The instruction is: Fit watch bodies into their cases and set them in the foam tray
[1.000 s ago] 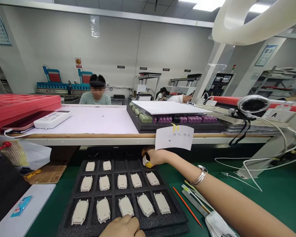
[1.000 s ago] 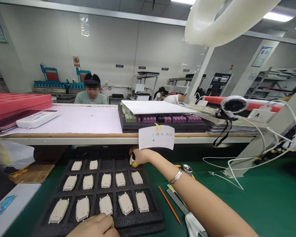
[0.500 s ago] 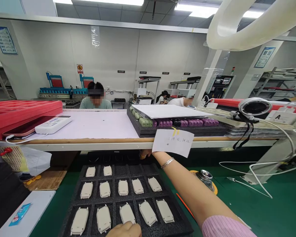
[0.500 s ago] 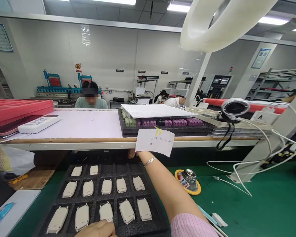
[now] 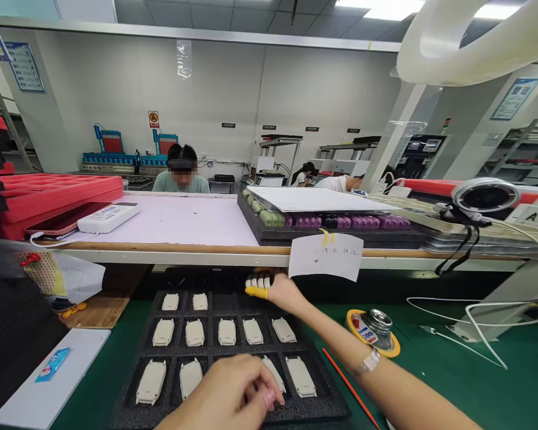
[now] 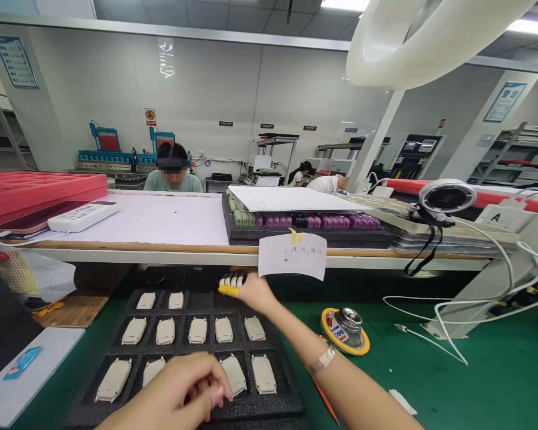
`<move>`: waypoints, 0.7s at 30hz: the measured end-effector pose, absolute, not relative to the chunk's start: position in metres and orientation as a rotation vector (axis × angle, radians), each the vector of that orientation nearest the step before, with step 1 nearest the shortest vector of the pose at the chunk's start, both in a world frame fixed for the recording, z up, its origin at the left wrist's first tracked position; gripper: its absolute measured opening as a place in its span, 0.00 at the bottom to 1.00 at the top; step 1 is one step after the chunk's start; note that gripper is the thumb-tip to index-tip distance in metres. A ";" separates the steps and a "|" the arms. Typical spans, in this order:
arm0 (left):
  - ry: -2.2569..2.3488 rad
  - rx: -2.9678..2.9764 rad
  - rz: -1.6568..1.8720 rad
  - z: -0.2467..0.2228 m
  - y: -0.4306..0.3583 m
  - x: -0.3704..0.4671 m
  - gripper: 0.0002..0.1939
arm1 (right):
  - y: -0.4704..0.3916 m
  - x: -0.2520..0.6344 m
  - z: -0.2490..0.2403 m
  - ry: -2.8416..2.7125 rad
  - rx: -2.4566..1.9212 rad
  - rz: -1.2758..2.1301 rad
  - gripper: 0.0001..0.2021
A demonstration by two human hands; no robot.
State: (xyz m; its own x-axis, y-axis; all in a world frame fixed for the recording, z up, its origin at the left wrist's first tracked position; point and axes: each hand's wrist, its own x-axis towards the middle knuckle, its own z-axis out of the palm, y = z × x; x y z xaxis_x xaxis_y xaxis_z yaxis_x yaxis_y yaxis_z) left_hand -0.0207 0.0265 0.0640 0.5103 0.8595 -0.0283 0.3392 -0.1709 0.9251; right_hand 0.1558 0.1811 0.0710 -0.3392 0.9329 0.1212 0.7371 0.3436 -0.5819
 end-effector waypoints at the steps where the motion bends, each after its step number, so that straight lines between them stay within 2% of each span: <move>1: 0.996 1.553 0.760 0.070 0.027 -0.021 0.08 | 0.166 0.151 0.068 -2.124 -1.394 0.654 0.19; 3: 0.969 1.238 1.040 0.076 0.028 -0.023 0.12 | 0.133 0.142 0.064 -2.044 -1.239 0.737 0.29; 6: 0.968 0.951 1.366 0.077 0.028 -0.026 0.13 | 0.091 0.134 0.070 -1.946 -0.991 0.791 0.38; 9: 0.818 0.779 1.205 0.082 0.022 -0.028 0.21 | 0.068 0.132 0.077 -1.863 -0.678 0.687 0.40; 12: 0.668 0.697 1.022 0.090 0.015 -0.029 0.29 | 0.063 0.132 0.076 -1.863 -0.569 0.638 0.43; 16: 0.666 0.723 1.022 0.094 0.011 -0.030 0.26 | 0.063 0.133 0.071 -1.860 -0.514 0.782 0.47; 21: 0.677 0.732 1.008 0.093 0.012 -0.029 0.24 | 0.062 0.136 0.073 -1.847 -0.467 0.857 0.45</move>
State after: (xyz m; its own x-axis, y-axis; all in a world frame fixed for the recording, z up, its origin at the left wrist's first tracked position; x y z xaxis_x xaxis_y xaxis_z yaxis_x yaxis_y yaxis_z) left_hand -0.0293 0.0122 0.0926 0.3787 0.9114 -0.1610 -0.4937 0.3461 0.7978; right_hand 0.1357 0.0616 0.0726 -0.4204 0.6522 0.6308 -0.0606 0.6735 -0.7367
